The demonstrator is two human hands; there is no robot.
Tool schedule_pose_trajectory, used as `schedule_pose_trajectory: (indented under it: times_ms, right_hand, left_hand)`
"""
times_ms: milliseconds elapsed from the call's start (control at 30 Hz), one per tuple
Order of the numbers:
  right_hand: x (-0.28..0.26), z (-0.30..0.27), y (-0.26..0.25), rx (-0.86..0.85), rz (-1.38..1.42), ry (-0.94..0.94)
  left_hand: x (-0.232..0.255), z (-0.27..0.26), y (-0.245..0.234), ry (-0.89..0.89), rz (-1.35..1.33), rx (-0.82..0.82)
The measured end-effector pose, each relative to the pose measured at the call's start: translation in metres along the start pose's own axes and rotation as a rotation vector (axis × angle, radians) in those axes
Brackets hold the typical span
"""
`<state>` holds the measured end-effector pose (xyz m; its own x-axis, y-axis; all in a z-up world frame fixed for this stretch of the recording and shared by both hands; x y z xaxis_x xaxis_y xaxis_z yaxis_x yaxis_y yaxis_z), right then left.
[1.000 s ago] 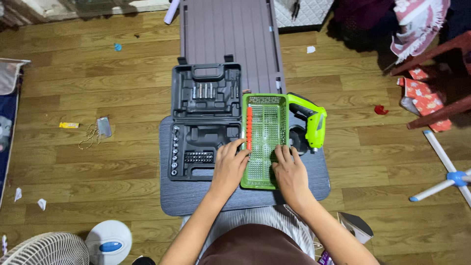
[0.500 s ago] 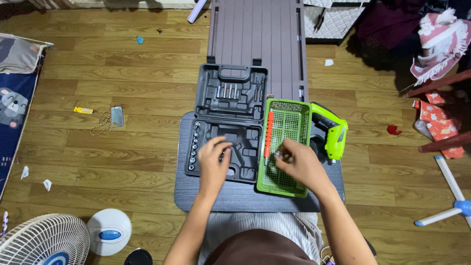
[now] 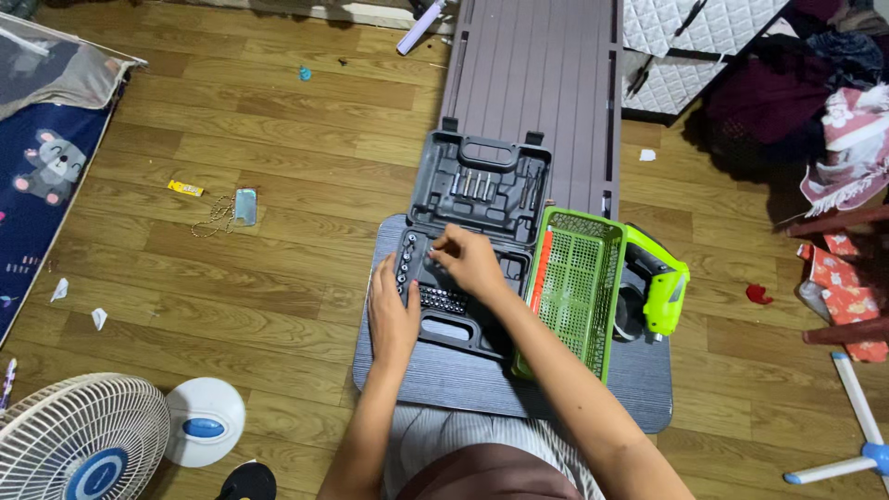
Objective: The person organizes tools by placing them into a black toolbox and a green basket. They handle various items including a drill, screwdriver, pliers, and a red tool, arranging them neatly before closing the toolbox.
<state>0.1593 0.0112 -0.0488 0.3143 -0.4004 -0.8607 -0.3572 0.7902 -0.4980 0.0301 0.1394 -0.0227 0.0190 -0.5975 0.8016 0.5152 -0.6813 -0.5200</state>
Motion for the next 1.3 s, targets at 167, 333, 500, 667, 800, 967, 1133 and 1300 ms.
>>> schedule_pose_trajectory:
  times_ms: [167, 333, 500, 667, 800, 967, 1133, 1300]
  right_hand:
    - [-0.021, 0.009, 0.019, 0.031, -0.133, -0.151]
    - [-0.031, 0.011, 0.028, 0.078, -0.369, -0.363]
    - [-0.027, 0.011, 0.038, 0.103, -0.495, -0.449]
    - [-0.022, 0.009, 0.051, 0.062, -0.646, -0.431]
    - [-0.027, 0.012, 0.060, -0.017, -0.757, -0.475]
    - [-0.035, 0.010, 0.059, -0.091, -0.789, -0.463]
    - [-0.037, 0.001, 0.053, -0.010, -0.736, -0.473]
    - [-0.042, -0.009, 0.048, -0.024, -0.695, -0.476]
  left_hand:
    - [-0.005, -0.003, 0.001, 0.013, -0.017, -0.001]
    - [-0.007, -0.005, 0.000, 0.014, -0.042, 0.001]
    - [-0.006, -0.006, 0.001, -0.013, -0.040, -0.004]
    - [-0.003, -0.005, 0.000, 0.017, -0.035, 0.007]
    - [-0.006, -0.006, 0.002, -0.009, -0.031, 0.003]
    - [-0.006, -0.007, 0.000, -0.007, -0.036, 0.016]
    - [-0.006, -0.006, 0.002, -0.006, -0.030, 0.015]
    - [-0.004, -0.006, 0.001, 0.004, -0.031, 0.011]
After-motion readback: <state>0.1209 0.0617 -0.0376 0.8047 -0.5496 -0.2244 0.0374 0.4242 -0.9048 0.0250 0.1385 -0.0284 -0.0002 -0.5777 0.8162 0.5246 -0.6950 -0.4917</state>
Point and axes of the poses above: each hand's wrist, its own z-axis towards the middle knuckle, its own y-axis out of the palm, x = y × z, the point moved 5 cm from there along z, towards the middle knuckle, and after that the axes turned 8 degrees about -z, right-handed, at the moved point
